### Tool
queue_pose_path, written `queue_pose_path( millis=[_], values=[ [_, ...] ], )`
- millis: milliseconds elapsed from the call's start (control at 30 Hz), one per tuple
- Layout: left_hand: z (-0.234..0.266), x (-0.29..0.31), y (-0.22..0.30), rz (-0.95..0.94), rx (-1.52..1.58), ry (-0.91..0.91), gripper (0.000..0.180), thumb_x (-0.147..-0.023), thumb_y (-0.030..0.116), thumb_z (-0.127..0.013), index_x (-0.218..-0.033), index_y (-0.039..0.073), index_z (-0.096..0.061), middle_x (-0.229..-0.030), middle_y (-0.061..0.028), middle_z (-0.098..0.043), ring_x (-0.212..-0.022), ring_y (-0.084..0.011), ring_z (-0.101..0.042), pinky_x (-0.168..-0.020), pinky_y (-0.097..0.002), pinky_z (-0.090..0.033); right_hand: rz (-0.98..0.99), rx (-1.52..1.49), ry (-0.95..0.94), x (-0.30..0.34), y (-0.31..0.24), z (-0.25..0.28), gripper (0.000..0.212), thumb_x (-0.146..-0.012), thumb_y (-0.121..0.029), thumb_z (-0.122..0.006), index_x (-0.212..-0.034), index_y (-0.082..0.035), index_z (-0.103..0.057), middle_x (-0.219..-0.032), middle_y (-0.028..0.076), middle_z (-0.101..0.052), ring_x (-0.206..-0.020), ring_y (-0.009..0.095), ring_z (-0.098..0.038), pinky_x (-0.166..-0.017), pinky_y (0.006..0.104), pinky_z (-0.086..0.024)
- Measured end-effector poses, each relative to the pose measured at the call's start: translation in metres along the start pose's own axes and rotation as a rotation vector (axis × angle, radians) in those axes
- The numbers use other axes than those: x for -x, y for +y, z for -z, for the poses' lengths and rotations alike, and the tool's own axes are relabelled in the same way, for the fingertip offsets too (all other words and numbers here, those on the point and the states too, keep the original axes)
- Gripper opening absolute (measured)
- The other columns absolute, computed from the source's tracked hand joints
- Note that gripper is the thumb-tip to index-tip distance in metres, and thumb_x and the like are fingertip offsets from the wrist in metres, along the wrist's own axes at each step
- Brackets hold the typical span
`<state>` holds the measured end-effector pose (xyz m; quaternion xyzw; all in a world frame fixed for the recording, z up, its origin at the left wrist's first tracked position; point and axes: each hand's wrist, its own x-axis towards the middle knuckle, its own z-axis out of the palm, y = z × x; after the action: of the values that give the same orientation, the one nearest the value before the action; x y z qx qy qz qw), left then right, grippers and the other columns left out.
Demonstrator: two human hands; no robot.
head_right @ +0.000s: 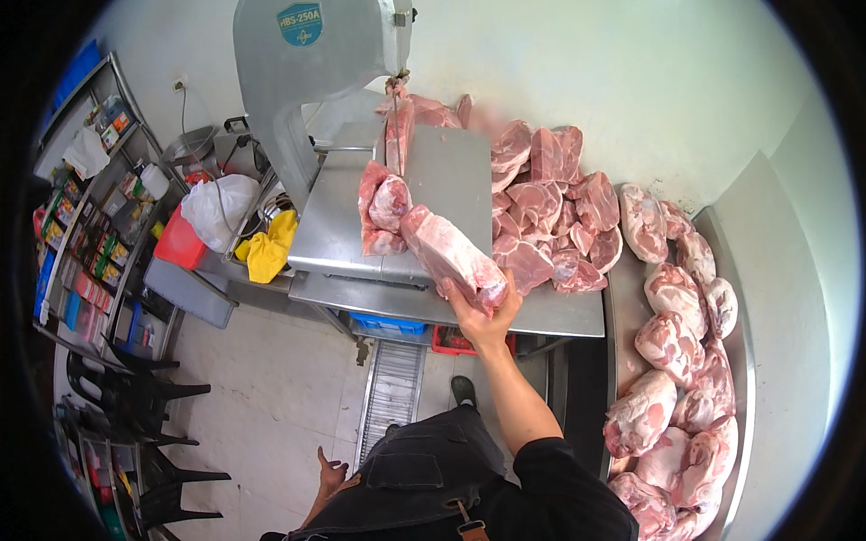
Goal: The person uses a band saw to cut large pieces of raw meat into smaller portions. They repeatedly position the meat against the blade, guide it through the cut, and place the resulting pieces onto a metal tray.
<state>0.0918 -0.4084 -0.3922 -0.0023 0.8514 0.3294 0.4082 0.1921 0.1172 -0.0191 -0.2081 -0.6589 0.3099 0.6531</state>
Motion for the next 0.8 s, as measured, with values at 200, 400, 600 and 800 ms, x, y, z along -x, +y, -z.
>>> queue_pose_path(
  millis=[200, 400, 600, 800],
  values=[
    [-0.021, -0.002, 0.015, 0.011, -0.015, -0.005, 0.12, -0.09, 0.011, -0.081, -0.172, 0.021, 0.006, -0.132, -0.0254, -0.072, -0.116, -0.0414, -0.073, -0.102, -0.0463, -0.056, -0.081, -0.104, -0.019, -0.005, -0.002, -0.006, 0.04, -0.083, -0.004, -0.092, -0.108, 0.005, -0.063, -0.096, 0.009, -0.073, -0.08, 0.012, -0.07, -0.063, 0.0291, -0.061],
    [-0.032, 0.0, 0.018, -0.007, -0.025, -0.018, 0.122, -0.089, 0.014, -0.082, -0.172, 0.022, 0.007, -0.13, -0.0264, -0.073, -0.118, -0.0433, -0.072, -0.102, -0.0466, -0.056, -0.172, -0.061, -0.055, -0.006, 0.01, -0.006, 0.046, -0.083, -0.006, -0.093, -0.117, 0.004, -0.065, -0.106, 0.01, -0.074, -0.094, 0.017, -0.072, -0.082, 0.0333, -0.06],
    [-0.036, -0.015, -0.007, -0.073, -0.029, -0.018, 0.121, -0.09, 0.014, -0.081, -0.172, 0.022, 0.008, -0.128, -0.0256, -0.073, -0.114, -0.042, -0.074, -0.099, -0.0463, -0.057, -0.096, 0.021, -0.037, -0.016, 0.013, -0.011, 0.044, -0.081, -0.011, -0.094, -0.111, 0.004, -0.066, -0.099, 0.011, -0.076, -0.091, 0.017, -0.073, -0.079, 0.0336, -0.059],
    [-0.033, -0.026, -0.022, -0.21, -0.207, -0.05, 0.121, -0.091, 0.016, -0.081, -0.172, 0.021, 0.01, -0.128, -0.0234, -0.074, -0.112, -0.0394, -0.075, -0.097, -0.0449, -0.059, -0.061, -0.002, -0.031, -0.023, 0.021, -0.014, 0.041, -0.081, -0.013, -0.094, -0.107, 0.003, -0.067, -0.092, 0.011, -0.076, -0.085, 0.016, -0.073, -0.076, 0.0334, -0.058]
  ],
)
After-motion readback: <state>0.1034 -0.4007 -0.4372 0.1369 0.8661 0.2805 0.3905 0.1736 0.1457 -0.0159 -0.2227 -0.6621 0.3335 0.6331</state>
